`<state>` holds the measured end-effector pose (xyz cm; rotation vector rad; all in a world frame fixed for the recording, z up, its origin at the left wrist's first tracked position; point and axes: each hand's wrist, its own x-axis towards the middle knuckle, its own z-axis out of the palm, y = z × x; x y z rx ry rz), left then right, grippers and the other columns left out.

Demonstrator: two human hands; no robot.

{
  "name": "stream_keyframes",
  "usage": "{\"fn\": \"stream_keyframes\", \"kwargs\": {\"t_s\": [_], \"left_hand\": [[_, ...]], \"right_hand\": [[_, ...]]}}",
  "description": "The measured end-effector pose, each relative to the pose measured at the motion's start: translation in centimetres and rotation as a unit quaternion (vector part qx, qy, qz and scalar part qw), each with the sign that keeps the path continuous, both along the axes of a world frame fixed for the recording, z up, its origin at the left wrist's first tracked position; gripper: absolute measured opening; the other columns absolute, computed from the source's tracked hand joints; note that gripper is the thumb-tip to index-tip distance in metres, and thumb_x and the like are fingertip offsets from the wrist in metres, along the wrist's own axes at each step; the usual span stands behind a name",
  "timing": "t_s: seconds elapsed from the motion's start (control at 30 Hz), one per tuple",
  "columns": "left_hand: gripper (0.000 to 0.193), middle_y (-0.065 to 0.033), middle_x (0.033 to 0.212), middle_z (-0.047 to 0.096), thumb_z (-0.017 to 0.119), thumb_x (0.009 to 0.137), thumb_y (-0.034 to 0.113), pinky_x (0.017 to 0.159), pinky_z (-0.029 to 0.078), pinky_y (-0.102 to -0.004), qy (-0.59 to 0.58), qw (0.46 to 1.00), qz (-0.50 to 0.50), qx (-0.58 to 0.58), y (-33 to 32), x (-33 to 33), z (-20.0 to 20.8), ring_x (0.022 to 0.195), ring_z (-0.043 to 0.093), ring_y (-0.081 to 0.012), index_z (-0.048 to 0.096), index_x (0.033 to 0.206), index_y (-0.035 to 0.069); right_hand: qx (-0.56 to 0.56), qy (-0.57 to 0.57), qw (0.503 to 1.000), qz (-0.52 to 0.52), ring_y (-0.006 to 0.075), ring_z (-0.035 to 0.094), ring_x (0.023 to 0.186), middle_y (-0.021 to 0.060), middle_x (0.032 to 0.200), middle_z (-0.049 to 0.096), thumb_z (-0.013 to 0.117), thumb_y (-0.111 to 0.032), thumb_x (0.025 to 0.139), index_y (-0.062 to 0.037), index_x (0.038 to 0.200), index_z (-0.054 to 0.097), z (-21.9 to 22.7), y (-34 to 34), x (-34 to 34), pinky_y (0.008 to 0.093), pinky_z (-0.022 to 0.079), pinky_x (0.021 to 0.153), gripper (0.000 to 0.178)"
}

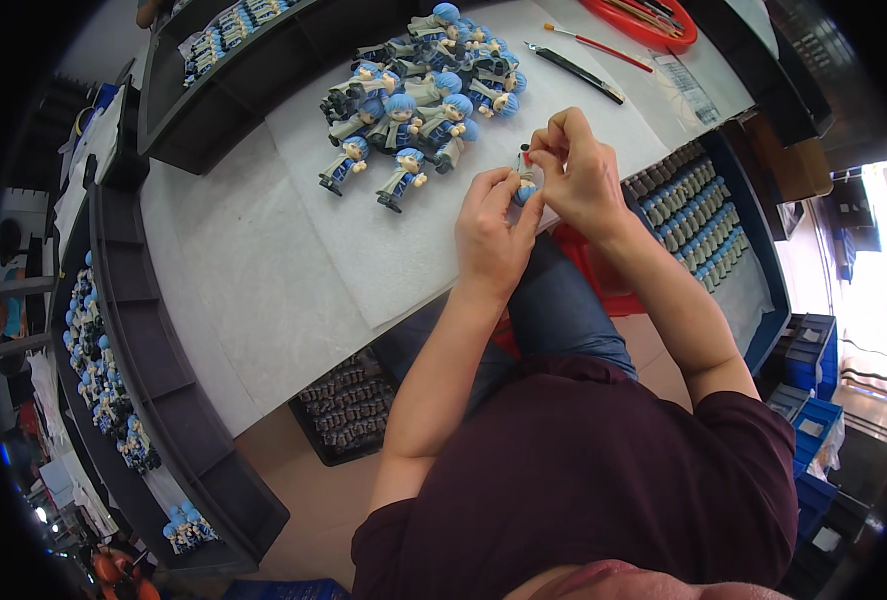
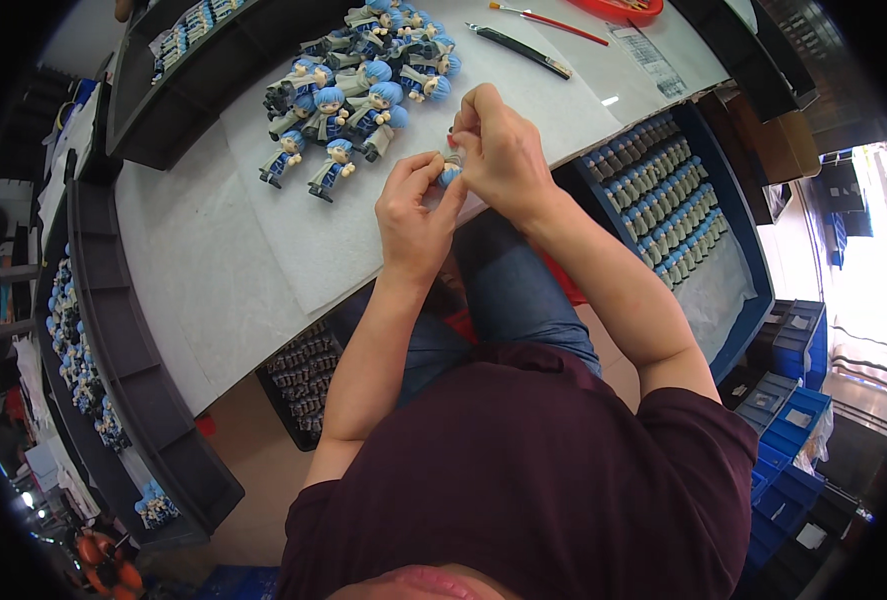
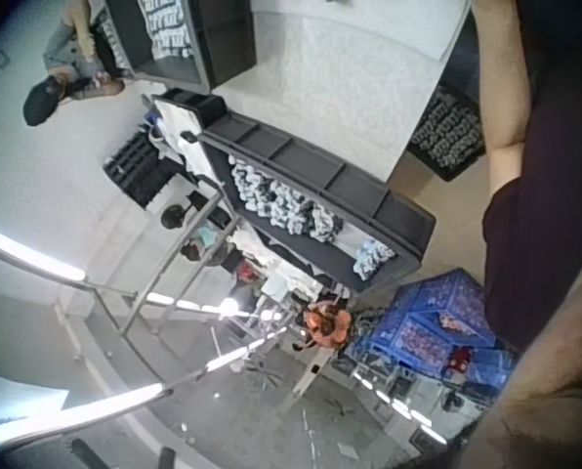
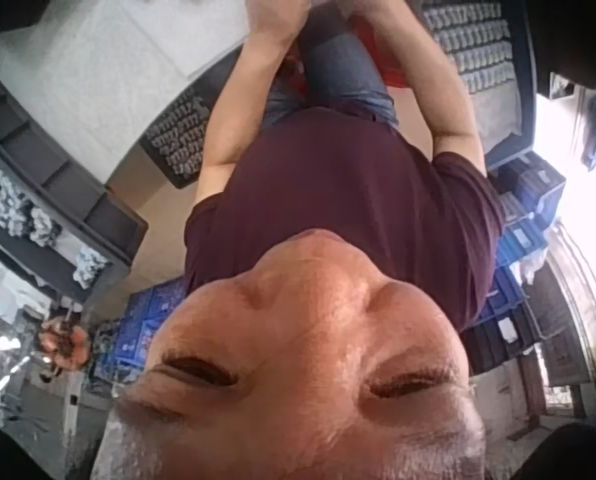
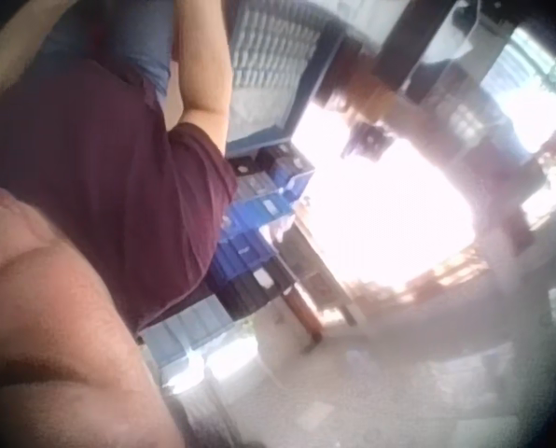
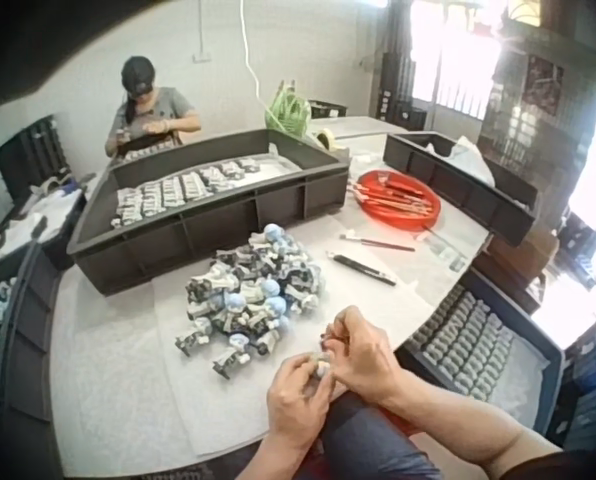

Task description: The person assembles small blue and white figurines at a workstation. They pick up individual figurines, use a red sanding block to smooth parts, and use a utility knife to trim excess material. The person places the finished figurines into a blue tray.

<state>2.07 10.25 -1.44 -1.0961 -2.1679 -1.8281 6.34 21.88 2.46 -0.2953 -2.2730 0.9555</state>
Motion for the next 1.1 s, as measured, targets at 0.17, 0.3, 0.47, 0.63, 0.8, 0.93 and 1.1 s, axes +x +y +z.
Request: {"fn": "stream_keyframes", "kwargs": {"t_s": [0.17,0.3,0.47,0.63,0.8,0.93,1.1], "left_hand": [[0.029,-0.0158,0.095,0.061,0.072,0.074,0.008,0.07,0.05,-0.0304,0.0,1.0,0.001,0.0,0.1,0.0,-0.1,0.081,0.063,-0.0243,0.063,0.096,-0.008],[0.029,-0.016,0.095,0.061,0.072,0.074,0.008,0.07,0.05,-0.0304,0.012,1.0,0.0,-0.001,0.1,0.0,-0.1,0.081,0.063,-0.0245,0.063,0.096,-0.008],[0.029,-0.0161,0.096,0.061,0.072,0.074,0.008,0.07,0.051,-0.0305,0.006,1.0,-0.002,0.002,0.0,0.0,-0.1,0.081,0.063,-0.0249,0.063,0.096,-0.008],[0.028,-0.0154,0.096,0.061,0.071,0.074,0.007,0.069,0.051,-0.0302,-0.001,1.0,0.002,0.003,0.1,0.1,0.0,0.08,0.063,-0.0245,0.063,0.096,-0.008],[0.027,-0.0152,0.095,0.062,0.072,0.073,0.006,0.067,0.05,-0.0296,0.0,1.0,0.0,0.005,0.1,0.0,-0.1,0.079,0.063,-0.0234,0.063,0.095,-0.007],[0.027,-0.0151,0.095,0.062,0.071,0.073,0.005,0.067,0.05,-0.0294,-0.008,1.0,-0.005,0.002,0.0,0.0,0.0,0.078,0.062,-0.023,0.063,0.095,-0.007],[0.028,-0.0154,0.095,0.062,0.072,0.073,0.005,0.067,0.05,-0.0294,-0.01,1.0,-0.004,0.011,0.0,0.0,0.0,0.078,0.062,-0.0228,0.063,0.096,-0.007]], "right_hand": [[0.01,-0.015,1.0,0.001,0.032,0.059,0.065,0.0143,0.071,0.057,0.056,0.008,0.072,-0.0013,0.085,0.044,0.2,0.7,-0.5,0.0374,0.047,0.058,0.021],[0.046,-0.005,0.998,0.03,0.0329,0.059,0.066,0.0141,0.072,0.058,0.057,0.008,0.072,-0.0016,0.086,0.043,0.0,0.0,0.3,0.0384,0.046,0.058,0.022],[0.035,-0.006,0.999,0.036,0.0323,0.061,0.067,0.014,0.073,0.059,0.059,0.007,0.072,-0.0013,0.091,0.043,0.1,0.5,-0.1,0.0379,0.048,0.059,0.025],[0.034,-0.01,0.999,0.035,0.0319,0.061,0.066,0.0144,0.073,0.059,0.059,0.007,0.073,-0.0007,0.09,0.043,0.3,0.7,-0.1,0.0371,0.048,0.059,0.025],[-0.003,-0.027,0.999,0.039,0.0303,0.063,0.065,0.0145,0.072,0.059,0.057,0.007,0.073,-0.001,0.09,0.042,0.7,0.8,-0.1,0.0355,0.049,0.058,0.024],[0.021,-0.008,0.999,0.043,0.0308,0.063,0.063,0.0148,0.073,0.06,0.056,0.008,0.074,-0.0009,0.09,0.042,0.4,0.0,0.3,0.0341,0.05,0.057,0.024],[0.007,-0.009,0.999,0.033,0.0306,0.064,0.067,0.0148,0.073,0.06,0.057,0.008,0.074,-0.001,0.09,0.043,0.4,0.2,0.3,0.0343,0.05,0.06,0.024]]}}
